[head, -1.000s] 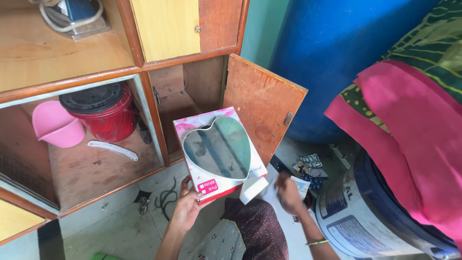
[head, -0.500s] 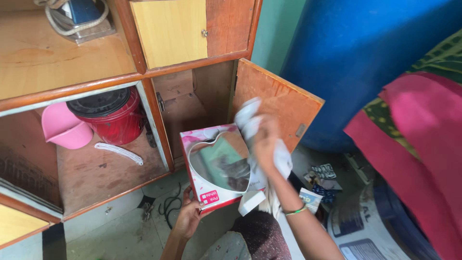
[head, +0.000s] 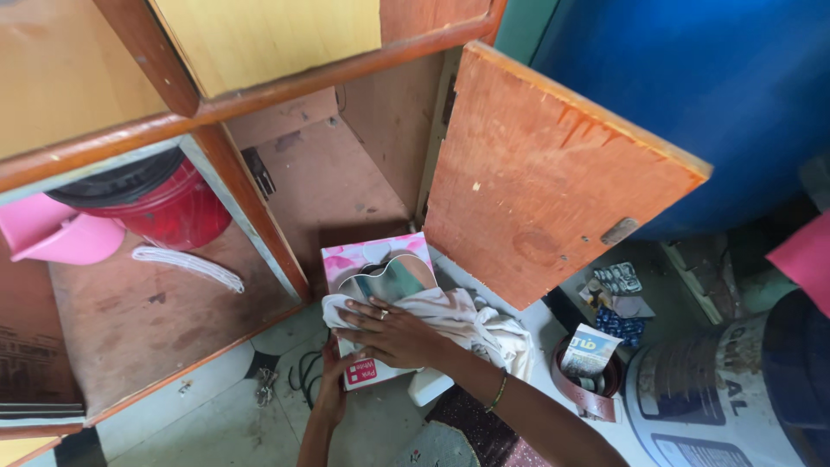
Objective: The person cleans a wooden cabinet by wiping the inside of a drawer and the cabinet interior with a cloth. They remove a box and a pair of shoes to access the surfaces, wipe them, and then place the items back inside.
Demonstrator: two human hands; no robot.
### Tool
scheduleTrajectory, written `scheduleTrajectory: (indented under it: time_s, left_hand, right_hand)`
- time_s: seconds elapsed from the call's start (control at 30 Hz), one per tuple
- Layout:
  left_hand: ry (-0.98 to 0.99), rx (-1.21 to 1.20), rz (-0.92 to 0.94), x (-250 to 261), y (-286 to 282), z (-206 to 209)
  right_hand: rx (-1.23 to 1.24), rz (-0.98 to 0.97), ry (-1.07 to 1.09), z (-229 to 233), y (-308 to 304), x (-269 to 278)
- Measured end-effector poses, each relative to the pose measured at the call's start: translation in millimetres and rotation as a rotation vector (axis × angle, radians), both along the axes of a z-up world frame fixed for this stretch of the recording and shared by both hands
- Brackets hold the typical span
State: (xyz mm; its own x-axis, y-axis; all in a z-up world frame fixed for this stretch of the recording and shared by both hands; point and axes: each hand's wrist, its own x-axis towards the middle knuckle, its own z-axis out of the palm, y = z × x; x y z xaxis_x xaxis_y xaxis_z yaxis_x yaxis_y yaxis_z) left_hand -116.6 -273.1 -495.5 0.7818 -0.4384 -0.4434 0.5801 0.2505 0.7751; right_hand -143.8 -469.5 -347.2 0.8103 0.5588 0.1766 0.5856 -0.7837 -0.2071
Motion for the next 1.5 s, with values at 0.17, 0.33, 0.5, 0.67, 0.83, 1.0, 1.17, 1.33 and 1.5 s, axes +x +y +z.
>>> scheduleTrajectory:
  time_s: [0.17,0.33,0.5,0.67,0.83,1.0,1.17,1.33,1.5]
  left_hand:
    - [0.012,0.268,-0.086,13.5,-4.2,1.4]
    - [-0.086,0.312,-0.047,8.9,-8.7,2.3]
    - [-0.109,0.381,-0.024,5.7,-11.6,2.1]
    - [-0.121,0.385,0.016,5.6,-16.8,-3.7]
    - [-0.119,0.282,0.032,2.5,-14.8,2.9]
    - [-0.128,0.276,0.019,3.9,-14.2,9.8]
    - [-0.130,0.320,-0.003,4.9,-13.2,4.6]
    - [-0.111,0.359,-0.010,7.3,-16.1,1.5]
    - [-0.098,0.384,-0.037,5.9,-14.7,3.1]
  right_hand:
    - [0.026,-0.048,-0.033,-11.7,8.1,11.3]
    - [0.025,-0.212,-0.056,-6.5,2.4,19.2]
    - [0.102,-0.628,-0.088,-27.0,-25.3,26.3]
    - [0.215,-0.865,-0.250,-47.7,-28.8,6.6]
    - [0.021,-0.388,0.150,-35.3,16.7,-57.5]
    - [-0.203,-0.295,0.196,-17.0,-11.2,-44.6]
    - [-0.053,-0.515,-0.109,-31.0,-73.2,-18.1]
    - [0.271,-0.691,0.566,-47.0,-38.2,-2.7]
    - [0.063,-0.183,-0.063,-34.5,6.8,-13.9]
